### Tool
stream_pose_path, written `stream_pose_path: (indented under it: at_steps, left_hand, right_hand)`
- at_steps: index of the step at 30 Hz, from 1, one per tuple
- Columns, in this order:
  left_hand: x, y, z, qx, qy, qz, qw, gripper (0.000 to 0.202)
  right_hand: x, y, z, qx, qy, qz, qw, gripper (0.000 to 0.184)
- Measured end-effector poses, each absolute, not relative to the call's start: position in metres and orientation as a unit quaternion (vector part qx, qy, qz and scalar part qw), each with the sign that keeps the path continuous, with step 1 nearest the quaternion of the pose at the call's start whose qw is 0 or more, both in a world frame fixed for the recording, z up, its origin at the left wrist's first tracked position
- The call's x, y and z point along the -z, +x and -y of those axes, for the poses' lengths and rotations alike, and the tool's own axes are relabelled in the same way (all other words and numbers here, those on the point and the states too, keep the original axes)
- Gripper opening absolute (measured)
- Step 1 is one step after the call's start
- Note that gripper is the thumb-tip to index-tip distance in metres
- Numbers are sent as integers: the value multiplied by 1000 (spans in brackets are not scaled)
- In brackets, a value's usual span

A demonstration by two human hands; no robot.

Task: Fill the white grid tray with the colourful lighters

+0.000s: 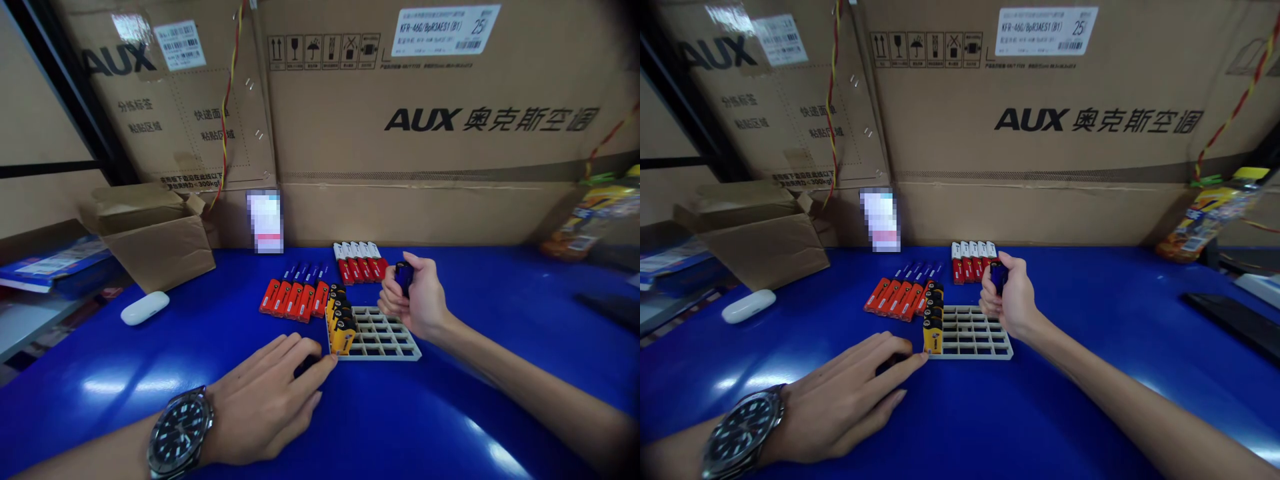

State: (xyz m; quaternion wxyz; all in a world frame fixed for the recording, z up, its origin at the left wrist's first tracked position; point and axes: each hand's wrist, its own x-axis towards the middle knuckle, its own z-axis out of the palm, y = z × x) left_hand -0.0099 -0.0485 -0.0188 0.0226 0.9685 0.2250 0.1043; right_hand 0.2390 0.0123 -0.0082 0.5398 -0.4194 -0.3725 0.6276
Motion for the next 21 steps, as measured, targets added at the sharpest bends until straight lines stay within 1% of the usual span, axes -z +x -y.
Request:
stream_pose_path:
  at_steps: [6, 10, 17, 21]
  left_hand:
    - [20, -10, 49, -126, 966, -225, 25, 40]
    - [20, -9, 49, -129, 966, -224, 25, 40]
    - [18, -9, 49, -122, 966, -226, 32, 41]
    - [18, -9, 49, -115, 967, -227, 32, 41]
  right_hand:
    - [7, 235, -12, -614, -469, 319, 549, 47]
    - [6, 235, -11, -613, -467, 324, 549, 45]
    - [4, 234, -9, -613, -455, 333, 553, 47]
    - [4, 233, -7, -613, -463, 331, 548, 43]
